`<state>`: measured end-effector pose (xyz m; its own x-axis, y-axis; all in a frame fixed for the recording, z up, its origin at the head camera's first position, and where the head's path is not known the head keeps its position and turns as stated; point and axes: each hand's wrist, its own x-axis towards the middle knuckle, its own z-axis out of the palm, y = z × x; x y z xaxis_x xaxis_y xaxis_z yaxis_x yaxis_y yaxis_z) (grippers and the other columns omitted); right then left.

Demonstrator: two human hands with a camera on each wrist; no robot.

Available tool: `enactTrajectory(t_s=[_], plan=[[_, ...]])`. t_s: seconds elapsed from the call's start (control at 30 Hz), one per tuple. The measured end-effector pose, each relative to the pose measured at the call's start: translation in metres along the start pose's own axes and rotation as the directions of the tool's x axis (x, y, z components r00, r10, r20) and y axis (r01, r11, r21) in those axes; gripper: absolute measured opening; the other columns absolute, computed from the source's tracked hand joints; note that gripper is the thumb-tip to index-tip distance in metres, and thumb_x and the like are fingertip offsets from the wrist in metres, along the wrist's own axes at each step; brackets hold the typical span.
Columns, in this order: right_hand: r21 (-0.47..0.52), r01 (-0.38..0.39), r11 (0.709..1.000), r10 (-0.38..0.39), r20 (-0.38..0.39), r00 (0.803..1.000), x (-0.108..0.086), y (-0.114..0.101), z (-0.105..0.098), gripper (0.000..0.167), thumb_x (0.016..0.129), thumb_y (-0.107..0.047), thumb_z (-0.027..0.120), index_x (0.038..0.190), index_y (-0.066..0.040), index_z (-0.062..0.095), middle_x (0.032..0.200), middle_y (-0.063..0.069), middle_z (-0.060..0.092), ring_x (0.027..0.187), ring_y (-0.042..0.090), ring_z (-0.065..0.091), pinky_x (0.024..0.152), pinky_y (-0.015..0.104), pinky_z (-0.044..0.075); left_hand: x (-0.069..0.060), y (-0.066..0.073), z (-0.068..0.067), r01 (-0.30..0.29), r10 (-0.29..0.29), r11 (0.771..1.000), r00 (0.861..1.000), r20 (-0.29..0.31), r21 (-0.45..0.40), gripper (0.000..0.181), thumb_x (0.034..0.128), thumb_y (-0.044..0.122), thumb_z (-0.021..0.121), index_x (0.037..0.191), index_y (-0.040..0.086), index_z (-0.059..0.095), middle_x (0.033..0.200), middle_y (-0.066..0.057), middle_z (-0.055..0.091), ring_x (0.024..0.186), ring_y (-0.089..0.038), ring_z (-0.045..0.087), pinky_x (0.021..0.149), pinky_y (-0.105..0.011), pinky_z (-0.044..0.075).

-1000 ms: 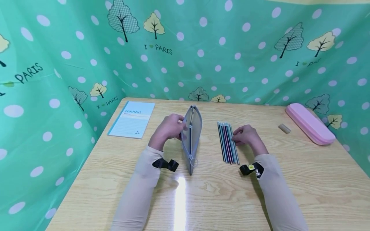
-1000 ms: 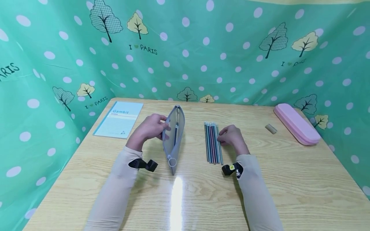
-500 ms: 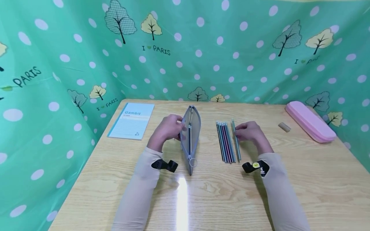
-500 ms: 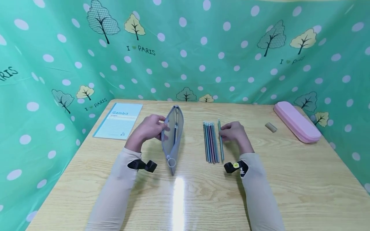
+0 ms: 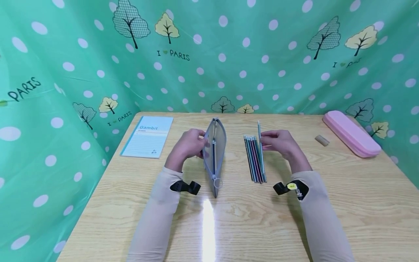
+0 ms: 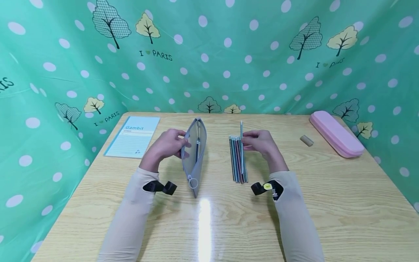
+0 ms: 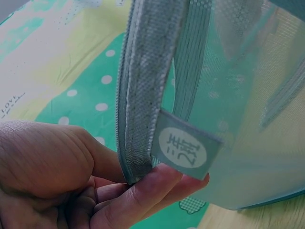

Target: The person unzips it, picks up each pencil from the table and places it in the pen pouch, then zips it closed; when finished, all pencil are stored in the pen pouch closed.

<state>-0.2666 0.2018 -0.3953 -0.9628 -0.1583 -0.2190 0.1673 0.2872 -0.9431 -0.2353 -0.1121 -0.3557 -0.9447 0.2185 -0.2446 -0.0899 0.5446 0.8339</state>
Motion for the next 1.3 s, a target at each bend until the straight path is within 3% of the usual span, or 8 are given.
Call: enactTrajectory(t_s=[0.17,0.3,0.73,1.3], plan=[[0.172,0.037,0.984,-0.042,0.026,0.999,-0.004,-0.009,0.013,0.049,0.100,0.001,0.061,0.141,0.021,0.043,0.108,0.008,0.066,0.086,0.006,0.070,0.084,0.022,0.062,-0.002,0.001,-0.001,0.001,-0.001,1.000,1.000,0.004,-0.010,0.038,0.1079,0.008,0.048,0.142,-0.007,0.055,0.119,-0.023,0.072,0.077,-0.027,0.078,0.081,-0.045,0.065],[0.254,0.047,0.966,-0.059,0.041,0.997,-0.008,-0.015,0.022,0.047,0.100,0.003,0.060,0.141,0.022,0.043,0.104,0.005,0.065,0.088,0.008,0.069,0.082,0.020,0.062,-0.002,0.000,0.000,0.003,-0.003,1.000,1.000,0.004,-0.020,0.039,0.1083,0.009,0.048,0.143,-0.007,0.054,0.119,-0.023,0.072,0.077,-0.028,0.078,0.079,-0.042,0.066],[0.292,0.045,0.955,-0.064,0.055,0.996,-0.015,-0.023,0.032,0.046,0.102,0.001,0.058,0.142,0.018,0.043,0.107,0.005,0.063,0.092,0.012,0.066,0.081,0.019,0.062,-0.002,-0.001,0.001,-0.007,0.007,1.000,1.000,-0.004,-0.015,0.040,0.1080,0.008,0.049,0.144,-0.008,0.053,0.118,-0.023,0.072,0.075,-0.026,0.078,0.071,-0.034,0.066],[0.321,0.055,0.945,-0.077,0.058,0.995,-0.021,-0.029,0.043,0.034,0.102,0.001,0.059,0.133,0.012,0.053,0.097,0.000,0.066,0.083,0.009,0.066,0.077,0.018,0.062,-0.001,-0.001,0.001,-0.012,0.012,1.000,1.000,-0.010,-0.004,0.037,0.1080,0.009,0.047,0.140,-0.009,0.055,0.118,-0.023,0.072,0.073,-0.025,0.077,0.078,-0.042,0.066]])
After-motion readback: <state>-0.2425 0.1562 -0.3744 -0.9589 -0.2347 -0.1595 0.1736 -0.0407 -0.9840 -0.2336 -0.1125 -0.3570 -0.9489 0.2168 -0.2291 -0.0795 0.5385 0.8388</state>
